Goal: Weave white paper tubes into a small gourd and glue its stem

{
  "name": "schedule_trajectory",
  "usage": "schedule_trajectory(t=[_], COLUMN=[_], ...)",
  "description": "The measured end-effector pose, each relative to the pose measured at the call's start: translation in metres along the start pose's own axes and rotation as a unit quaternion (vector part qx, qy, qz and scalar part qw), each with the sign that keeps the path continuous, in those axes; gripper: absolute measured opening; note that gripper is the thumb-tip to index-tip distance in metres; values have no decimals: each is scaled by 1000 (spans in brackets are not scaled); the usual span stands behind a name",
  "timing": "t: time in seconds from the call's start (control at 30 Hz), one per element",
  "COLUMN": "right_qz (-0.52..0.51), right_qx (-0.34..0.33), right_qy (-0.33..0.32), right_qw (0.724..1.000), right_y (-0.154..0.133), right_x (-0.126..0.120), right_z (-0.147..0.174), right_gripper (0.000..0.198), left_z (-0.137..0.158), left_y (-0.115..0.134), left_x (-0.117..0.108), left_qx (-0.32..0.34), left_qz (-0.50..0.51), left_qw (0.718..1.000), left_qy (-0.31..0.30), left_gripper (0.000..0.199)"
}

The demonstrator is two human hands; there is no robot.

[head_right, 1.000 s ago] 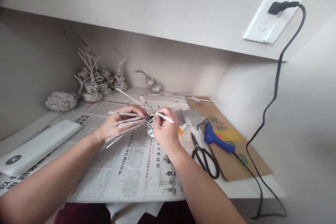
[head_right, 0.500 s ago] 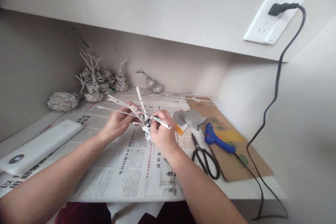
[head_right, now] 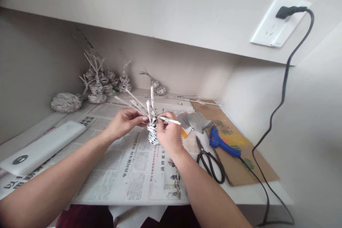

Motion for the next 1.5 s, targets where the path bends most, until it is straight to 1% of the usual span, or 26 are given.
schedule_trajectory(t=[0.2, 0.33, 0.43, 0.5, 0.57, 0.63, 0.73, 0.8, 0.87, 0.93, 1.07, 1.2, 1.27, 1.4, 1.5], right_qz=[29, 39, 34, 24, 14, 17, 32, 31, 30, 29, 19, 7, 2, -1, -23], right_qx=[-64, -79, -65, -43, -28, -33, -65, -76, -79, -76, -64, -70, -66, -39, -26], right_qy=[-9, -12, -14, -13, -8, -2, 0, -3, -6, -8, -6, -2, -7, -9, -15], right_qw=[997, 996, 997, 999, 999, 999, 997, 997, 996, 997, 998, 998, 998, 999, 999], right_y=[-23, -29, -25, -18, -13, -15, -26, -31, -33, -32, -27, -29, -28, -21, -18], right_x=[1, 0, 1, 1, 1, 0, 0, 0, 0, 0, 0, -1, 0, 1, 4], right_z=[5, 6, 5, 4, 4, 4, 6, 7, 8, 8, 7, 7, 8, 8, 9], right_gripper=[9, 12, 11, 9, 8, 7, 9, 10, 10, 11, 12, 12, 12, 9, 6], left_z=[4, 5, 4, 3, 3, 4, 4, 4, 4, 3, 3, 3, 2, 2, 1], left_y=[0, -5, -2, 3, 7, 8, 7, 6, 5, 5, 4, -1, -1, 1, 4], left_x=[-7, -7, -4, -1, 4, 8, 6, 4, 5, 5, 0, 0, -1, -1, 0], left_qx=[27, 28, 38, 49, 48, 40, 30, 30, 33, 38, 34, 8, 7, 11, 21], left_qz=[-26, -13, -2, 9, 12, -7, -46, -50, -45, -36, -20, -13, -15, -13, -7], left_qw=[998, 997, 997, 998, 999, 999, 999, 998, 998, 999, 999, 1000, 1000, 1000, 1000], left_qy=[58, 76, 65, 44, 15, -6, -1, 7, 0, 1, 22, 7, 2, 1, 2], left_gripper=[29, 30, 28, 25, 27, 30, 27, 27, 27, 27, 24, 20, 19, 23, 28])
Point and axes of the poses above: each hand's wrist, its own z-axis away from the middle knuckle, its own x-axis out of the palm, y = z × x, the point moved 10 cm from there along -z, towards the middle knuckle, and after that the axes turned 5 degrees about z, right-handed, at the moved point
